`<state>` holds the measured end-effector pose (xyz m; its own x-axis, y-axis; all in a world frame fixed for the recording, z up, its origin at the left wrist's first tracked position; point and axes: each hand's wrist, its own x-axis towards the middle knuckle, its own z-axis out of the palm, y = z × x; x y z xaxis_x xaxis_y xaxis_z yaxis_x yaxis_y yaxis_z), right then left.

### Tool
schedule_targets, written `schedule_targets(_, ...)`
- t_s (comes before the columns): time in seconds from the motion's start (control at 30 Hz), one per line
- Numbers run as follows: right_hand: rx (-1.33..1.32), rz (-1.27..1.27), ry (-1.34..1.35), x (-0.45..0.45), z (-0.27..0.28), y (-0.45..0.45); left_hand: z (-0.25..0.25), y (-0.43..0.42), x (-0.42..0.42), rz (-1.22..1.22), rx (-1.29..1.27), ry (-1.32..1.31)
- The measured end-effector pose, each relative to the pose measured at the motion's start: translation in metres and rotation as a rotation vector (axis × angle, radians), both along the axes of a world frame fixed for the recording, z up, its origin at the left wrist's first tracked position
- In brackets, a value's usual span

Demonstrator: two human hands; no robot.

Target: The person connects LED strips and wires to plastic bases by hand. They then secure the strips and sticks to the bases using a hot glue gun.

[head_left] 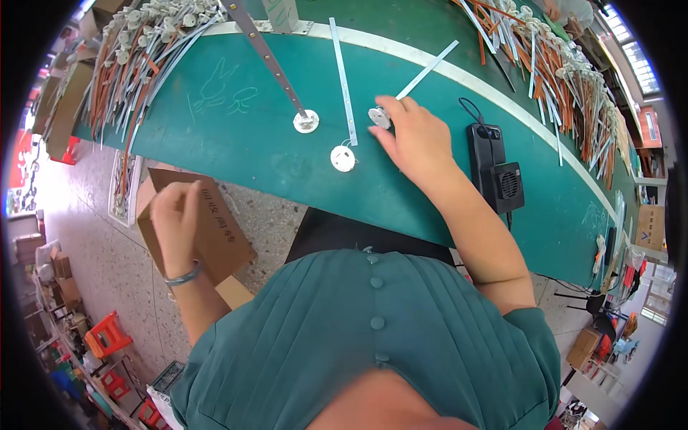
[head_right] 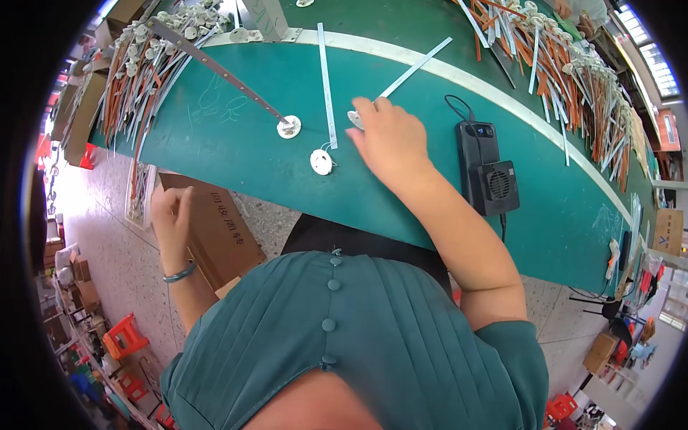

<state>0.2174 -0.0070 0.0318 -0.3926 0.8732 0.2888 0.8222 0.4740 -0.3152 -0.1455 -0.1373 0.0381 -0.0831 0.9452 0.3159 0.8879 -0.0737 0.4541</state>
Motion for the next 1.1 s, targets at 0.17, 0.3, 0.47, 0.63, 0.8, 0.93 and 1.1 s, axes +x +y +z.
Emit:
schedule_targets(0.17,0.089,0.099,0.258,0.022,-0.010,-0.016,0.018,0.028,0.106,-0.471,-0.065,-0.529)
schedule_targets(0.3,0.166,0.149,0.440,0.040,0.000,-0.061,0.014,0.056,0.178,-0.623,-0.334,-0.972)
schedule_targets(0.47,0.188,0.142,0.504,0.059,0.002,-0.091,-0.004,0.071,0.223,-0.859,-0.676,-1.123)
schedule_targets(0.63,-0.241,0.068,0.866,0.073,0.005,-0.095,-0.006,0.062,0.230,-0.848,-0.463,-1.011)
schedule_targets(0.8,-0.387,0.134,1.101,0.071,0.013,-0.081,-0.006,0.058,0.227,-0.844,-0.392,-0.879)
schedule_targets(0.93,-0.362,0.094,0.935,0.069,0.014,-0.076,-0.010,0.058,0.230,-0.846,-0.340,-0.900)
schedule_targets(1.1,-0.395,0.000,1.024,0.066,0.010,-0.076,-0.019,0.060,0.235,-0.838,-0.363,-0.966)
